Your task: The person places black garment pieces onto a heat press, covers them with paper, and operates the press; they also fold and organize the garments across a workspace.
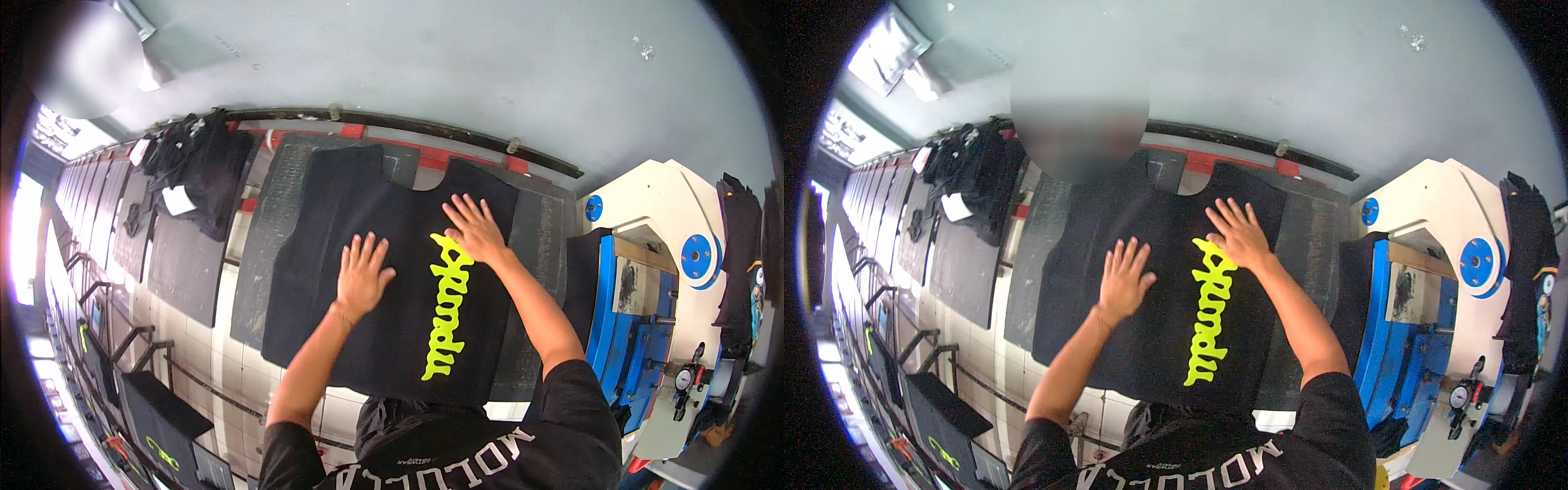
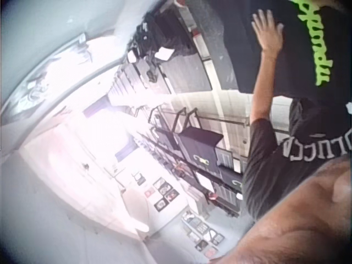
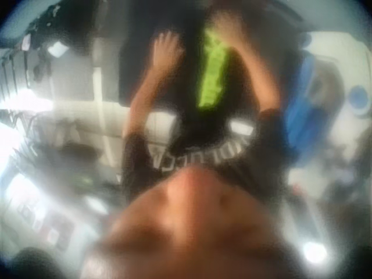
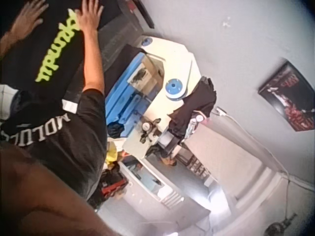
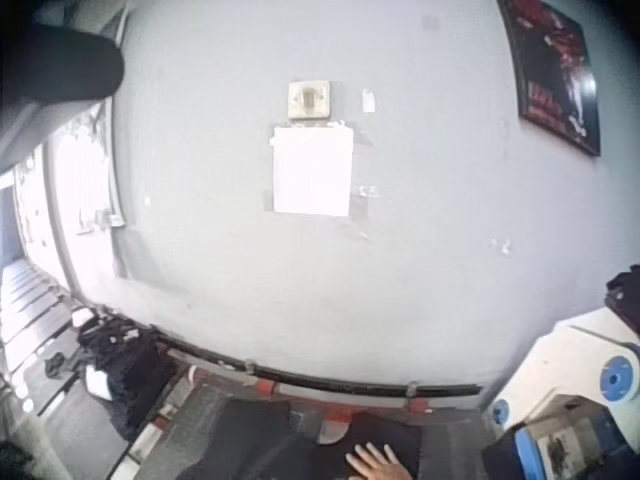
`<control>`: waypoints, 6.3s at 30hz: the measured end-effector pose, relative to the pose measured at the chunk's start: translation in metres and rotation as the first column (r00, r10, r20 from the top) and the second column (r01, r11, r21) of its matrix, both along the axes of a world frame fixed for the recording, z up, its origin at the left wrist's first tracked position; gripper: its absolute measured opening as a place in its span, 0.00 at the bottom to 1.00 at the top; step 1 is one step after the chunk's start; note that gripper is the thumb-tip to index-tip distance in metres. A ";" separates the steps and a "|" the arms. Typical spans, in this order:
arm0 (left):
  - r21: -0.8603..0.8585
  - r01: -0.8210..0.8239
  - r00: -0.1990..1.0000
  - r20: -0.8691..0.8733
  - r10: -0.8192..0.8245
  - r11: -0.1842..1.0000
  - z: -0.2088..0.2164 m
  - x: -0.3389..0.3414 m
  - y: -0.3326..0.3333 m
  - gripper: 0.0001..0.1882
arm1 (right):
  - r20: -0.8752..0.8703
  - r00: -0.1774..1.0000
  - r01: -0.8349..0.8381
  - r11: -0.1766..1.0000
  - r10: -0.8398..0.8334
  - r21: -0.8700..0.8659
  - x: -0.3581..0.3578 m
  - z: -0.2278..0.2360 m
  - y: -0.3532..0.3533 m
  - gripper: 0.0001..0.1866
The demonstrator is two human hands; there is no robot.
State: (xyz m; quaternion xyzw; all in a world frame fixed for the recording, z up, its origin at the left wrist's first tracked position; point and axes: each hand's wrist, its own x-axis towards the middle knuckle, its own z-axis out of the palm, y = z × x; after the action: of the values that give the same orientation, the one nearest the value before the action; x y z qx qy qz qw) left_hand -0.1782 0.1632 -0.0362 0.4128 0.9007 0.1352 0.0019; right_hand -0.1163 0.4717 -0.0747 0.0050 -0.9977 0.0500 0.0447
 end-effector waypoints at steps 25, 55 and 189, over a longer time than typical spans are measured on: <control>0.187 -0.320 0.886 -0.289 0.363 0.929 -0.038 -0.270 0.049 0.12 | -0.259 0.793 0.587 0.805 -0.551 0.084 -0.063 -0.001 0.090 0.21; -0.059 0.138 0.990 0.003 -0.138 0.989 -0.027 0.125 -0.016 0.34 | 0.357 0.550 0.834 0.475 -0.755 -0.280 0.383 0.011 -0.258 0.40; -0.057 0.014 -0.485 0.873 0.057 0.998 -0.117 0.473 0.068 0.34 | -0.634 -0.099 0.441 0.537 -0.767 -0.719 0.798 0.147 0.112 0.25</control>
State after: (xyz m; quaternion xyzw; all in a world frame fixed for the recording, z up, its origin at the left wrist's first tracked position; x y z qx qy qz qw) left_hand 0.2944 0.2310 -0.1533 0.0738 0.4665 0.4058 0.7825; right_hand 0.6815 0.5835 0.0722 -0.4331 -0.6243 0.1493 0.6327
